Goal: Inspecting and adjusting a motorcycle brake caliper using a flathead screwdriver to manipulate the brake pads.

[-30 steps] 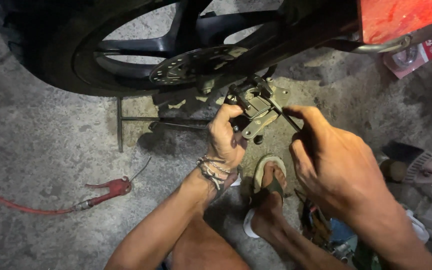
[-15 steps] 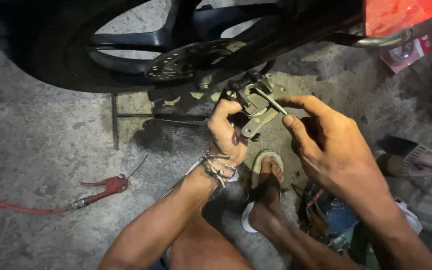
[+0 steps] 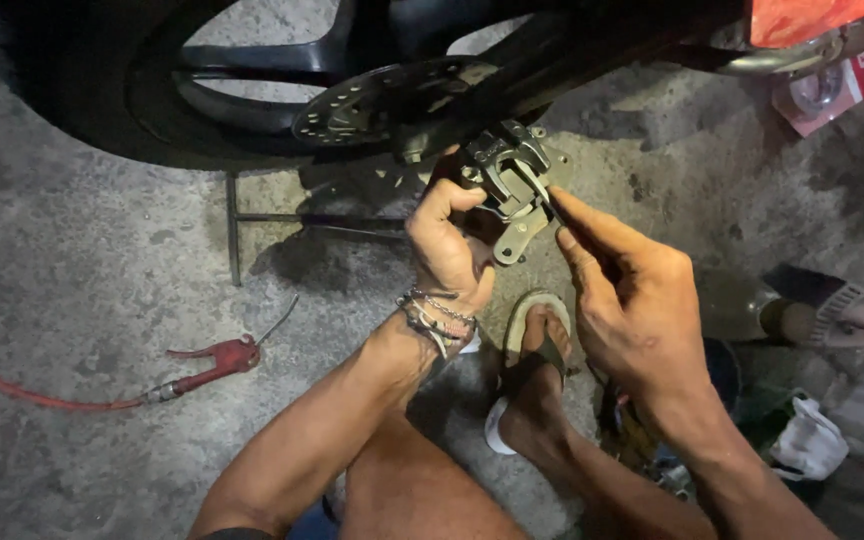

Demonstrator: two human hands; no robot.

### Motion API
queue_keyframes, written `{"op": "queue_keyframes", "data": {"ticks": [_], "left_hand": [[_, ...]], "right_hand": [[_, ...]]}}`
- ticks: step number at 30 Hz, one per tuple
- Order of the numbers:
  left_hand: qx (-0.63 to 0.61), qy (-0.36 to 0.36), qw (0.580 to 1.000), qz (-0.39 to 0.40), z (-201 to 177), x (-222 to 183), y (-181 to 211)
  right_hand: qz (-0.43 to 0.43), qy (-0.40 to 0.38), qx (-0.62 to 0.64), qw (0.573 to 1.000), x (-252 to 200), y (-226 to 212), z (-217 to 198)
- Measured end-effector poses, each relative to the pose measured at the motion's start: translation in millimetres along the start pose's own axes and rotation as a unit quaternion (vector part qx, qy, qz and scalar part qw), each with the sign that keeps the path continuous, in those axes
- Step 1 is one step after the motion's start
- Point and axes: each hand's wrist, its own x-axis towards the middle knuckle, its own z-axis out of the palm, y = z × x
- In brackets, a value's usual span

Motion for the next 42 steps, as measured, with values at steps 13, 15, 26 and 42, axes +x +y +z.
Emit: {"op": "queue_keyframes", "data": {"ticks": [13,15,26,42], "left_hand": [[0.340,-0.165,0.908,0.180,10.3,-16.5,18.6],[0.109,0.004,0.994,0.020,11.5,-12.2,9.0],[0.148,0.028,0.988,-0.020,14.5,-20.5,16.9],[0.166,-0.023,0.986,-0.005,6.9,-19.9,14.1]], "right_hand": [[-0.015,-0.030,-0.036,0.999,6.2,1.7,-30.3],[0.142,-0.118,-0.156,0.970,14.4,-23.9,-52.8],[-0.057,-0.126,-0.236,0.962,9.6,-39.6,-53.5],[0.024,-0.114,-0.271,0.955,11.6,-50.6,-39.2]]}}
